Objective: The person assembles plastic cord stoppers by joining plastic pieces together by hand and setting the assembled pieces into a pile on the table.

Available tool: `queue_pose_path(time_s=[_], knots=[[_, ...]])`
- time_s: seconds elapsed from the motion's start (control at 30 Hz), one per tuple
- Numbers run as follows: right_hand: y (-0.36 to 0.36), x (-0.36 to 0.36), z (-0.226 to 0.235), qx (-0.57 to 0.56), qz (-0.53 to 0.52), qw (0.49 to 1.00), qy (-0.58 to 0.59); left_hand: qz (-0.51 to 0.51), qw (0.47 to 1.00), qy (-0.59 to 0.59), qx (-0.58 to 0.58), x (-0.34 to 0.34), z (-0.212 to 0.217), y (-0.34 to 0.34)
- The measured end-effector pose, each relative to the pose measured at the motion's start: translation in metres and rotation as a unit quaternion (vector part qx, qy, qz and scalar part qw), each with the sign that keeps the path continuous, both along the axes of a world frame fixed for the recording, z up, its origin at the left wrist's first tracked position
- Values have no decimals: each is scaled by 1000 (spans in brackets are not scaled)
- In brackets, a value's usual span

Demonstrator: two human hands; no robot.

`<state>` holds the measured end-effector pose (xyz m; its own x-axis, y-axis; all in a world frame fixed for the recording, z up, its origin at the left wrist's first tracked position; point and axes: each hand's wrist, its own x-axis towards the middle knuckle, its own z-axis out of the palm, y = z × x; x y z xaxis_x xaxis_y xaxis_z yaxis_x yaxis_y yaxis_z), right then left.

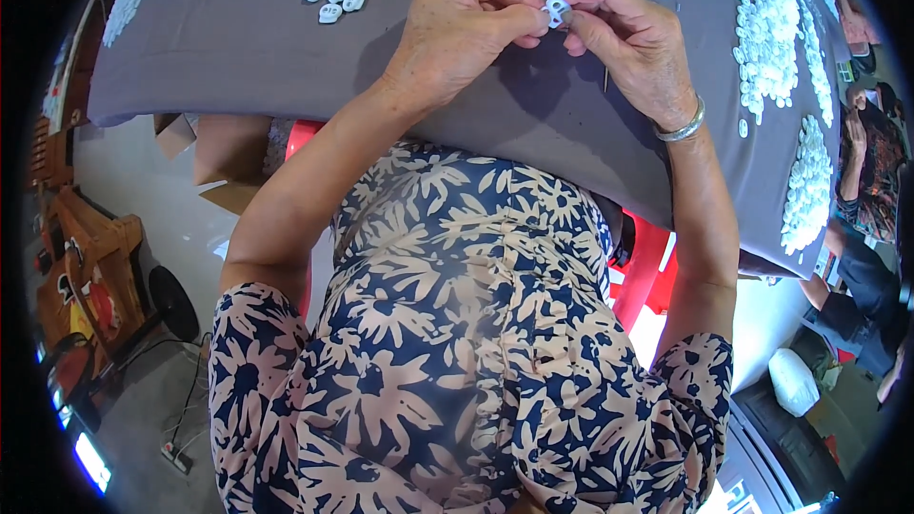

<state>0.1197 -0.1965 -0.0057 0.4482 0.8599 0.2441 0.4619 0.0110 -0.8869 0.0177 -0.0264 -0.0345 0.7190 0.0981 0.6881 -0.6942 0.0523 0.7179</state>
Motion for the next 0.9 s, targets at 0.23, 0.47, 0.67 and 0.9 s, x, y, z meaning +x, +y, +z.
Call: queue_pose_path(time_s=[0.23, 0.47, 0.67, 0.9], knots=[[4, -7, 1, 35, 4, 998, -60, 44, 918, 374, -122, -19, 28, -3], [5, -10, -1, 52, -35, 987, -145, 28, 914, 393, -101, -20, 32, -1], [6, -11, 1, 61, -48, 978, -195, 39, 917, 389, -78, -15, 31, 1], [8, -13, 2, 53, -41, 970, -232, 27, 939, 337, -58, -12, 13, -3]])
